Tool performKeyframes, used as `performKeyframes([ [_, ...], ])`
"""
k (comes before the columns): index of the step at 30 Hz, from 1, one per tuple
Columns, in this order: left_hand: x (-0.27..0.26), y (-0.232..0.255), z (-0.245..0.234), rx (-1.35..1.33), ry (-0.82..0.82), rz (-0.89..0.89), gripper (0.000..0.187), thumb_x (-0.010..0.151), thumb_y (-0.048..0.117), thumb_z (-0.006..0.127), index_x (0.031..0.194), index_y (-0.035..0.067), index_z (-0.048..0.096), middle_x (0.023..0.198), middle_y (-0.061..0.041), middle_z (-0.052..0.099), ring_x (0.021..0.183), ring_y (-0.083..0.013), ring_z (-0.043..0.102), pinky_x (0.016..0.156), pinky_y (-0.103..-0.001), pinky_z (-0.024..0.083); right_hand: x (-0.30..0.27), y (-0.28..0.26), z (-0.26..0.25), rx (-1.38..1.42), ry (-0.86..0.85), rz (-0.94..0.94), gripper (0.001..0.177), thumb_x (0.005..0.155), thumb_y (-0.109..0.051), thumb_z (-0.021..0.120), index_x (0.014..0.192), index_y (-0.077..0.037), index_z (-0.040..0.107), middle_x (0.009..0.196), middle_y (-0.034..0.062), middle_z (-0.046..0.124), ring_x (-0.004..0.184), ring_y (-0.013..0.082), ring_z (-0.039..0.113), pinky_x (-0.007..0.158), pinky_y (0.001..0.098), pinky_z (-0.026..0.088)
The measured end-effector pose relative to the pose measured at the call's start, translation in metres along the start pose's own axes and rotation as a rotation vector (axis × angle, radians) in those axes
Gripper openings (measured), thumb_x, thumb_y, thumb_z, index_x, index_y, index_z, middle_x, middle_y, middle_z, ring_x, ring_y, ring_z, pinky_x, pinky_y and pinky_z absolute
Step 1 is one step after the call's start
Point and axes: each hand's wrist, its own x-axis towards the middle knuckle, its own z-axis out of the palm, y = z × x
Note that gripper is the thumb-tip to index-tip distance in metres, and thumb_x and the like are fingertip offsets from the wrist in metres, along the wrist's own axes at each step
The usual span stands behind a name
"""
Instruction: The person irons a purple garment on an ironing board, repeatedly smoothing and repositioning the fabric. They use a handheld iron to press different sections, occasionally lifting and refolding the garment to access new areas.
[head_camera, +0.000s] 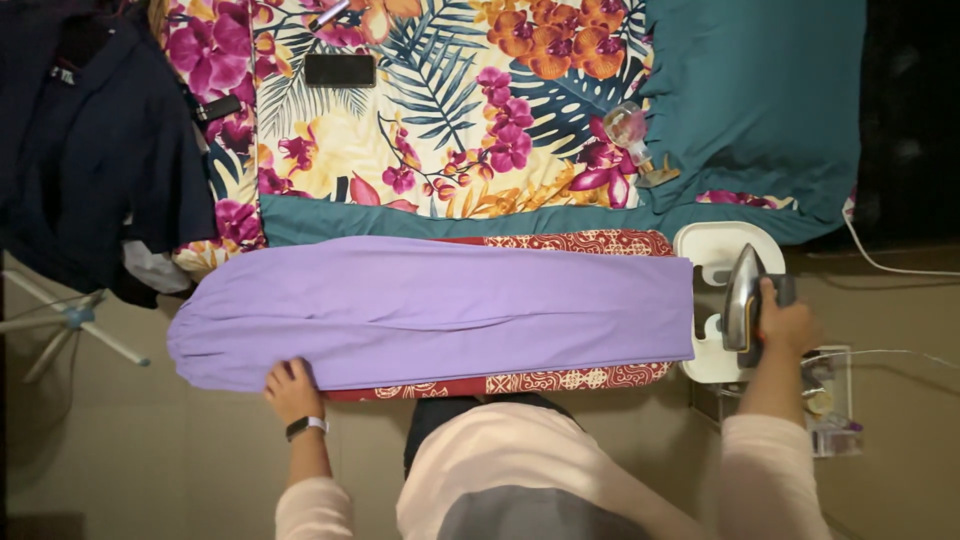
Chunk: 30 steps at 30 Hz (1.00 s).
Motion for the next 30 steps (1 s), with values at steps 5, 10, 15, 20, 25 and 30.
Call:
performKeyframes([
  [5,0.015,-0.024,-0.003,0.101,0.125,-0.080,0.013,0.099,0.025,0.062,0.110,0.018,0.061,0.113,-0.006,0.061,0.103,-0.0255,0.058,0.086,-0.040,0.047,-0.091,-0.039,-0.025,-0.270,0.243,-0.589,0.062,0.080,-0.056,0.064,0.116,-0.006,0.068,0.137,0.0288,0.051,0.105,0.0424,0.051,0.090,0.0529,0.038],
  [10,0.025,-0.056,0.016,0.092,0.154,-0.190,0.017,0.101,0.022,0.063,0.117,0.015,0.064,0.123,-0.011,0.060,0.109,-0.0301,0.057,0.095,-0.044,0.049,-0.171,-0.052,0.011,-0.321,0.115,-1.132,0.090,0.062,-0.042,0.077,0.145,-0.041,0.044,0.141,-0.0015,0.048,0.129,0.0182,0.048,0.107,0.0494,0.035],
  [15,0.037,-0.091,0.024,-0.047,0.018,-0.249,0.011,0.100,0.012,0.064,0.109,0.011,0.057,0.127,-0.013,0.060,0.121,-0.0308,0.059,0.098,-0.052,0.048,-0.177,-0.056,0.027,-0.492,-0.063,-1.089,0.124,0.045,-0.054,0.092,0.153,-0.039,0.033,0.149,0.0026,0.043,0.131,0.0243,0.049,0.098,0.0458,0.050],
  [20,0.046,-0.110,0.043,-0.084,0.101,-0.288,0.011,0.099,0.013,0.061,0.110,0.010,0.058,0.127,-0.014,0.062,0.105,-0.0306,0.061,0.092,-0.047,0.049,-0.183,-0.060,0.032,-0.509,0.168,-1.174,0.068,0.080,-0.026,0.060,0.145,-0.034,0.042,0.126,-0.0001,0.054,0.104,0.0244,0.061,0.078,0.0385,0.059],
  [25,0.059,-0.137,0.041,-0.201,0.144,-0.296,0.018,0.096,0.009,0.068,0.113,0.010,0.064,0.127,-0.016,0.065,0.098,-0.0327,0.065,0.089,-0.045,0.052,-0.158,-0.054,0.037,-0.496,0.032,-0.943,0.057,0.071,-0.025,0.076,0.125,-0.036,0.059,0.116,-0.0064,0.064,0.102,0.0207,0.068,0.091,0.0387,0.058],
  [30,0.095,-0.174,-0.007,-0.425,0.242,-0.229,0.031,0.078,-0.009,0.073,0.101,0.011,0.071,0.106,-0.009,0.069,0.093,-0.0283,0.064,0.108,-0.051,0.043,-0.148,-0.064,-0.018,-0.009,0.427,-0.795,0.036,0.083,-0.006,0.076,0.113,-0.023,0.085,0.106,0.0075,0.068,0.084,0.0260,0.065,0.080,0.0367,0.057],
])
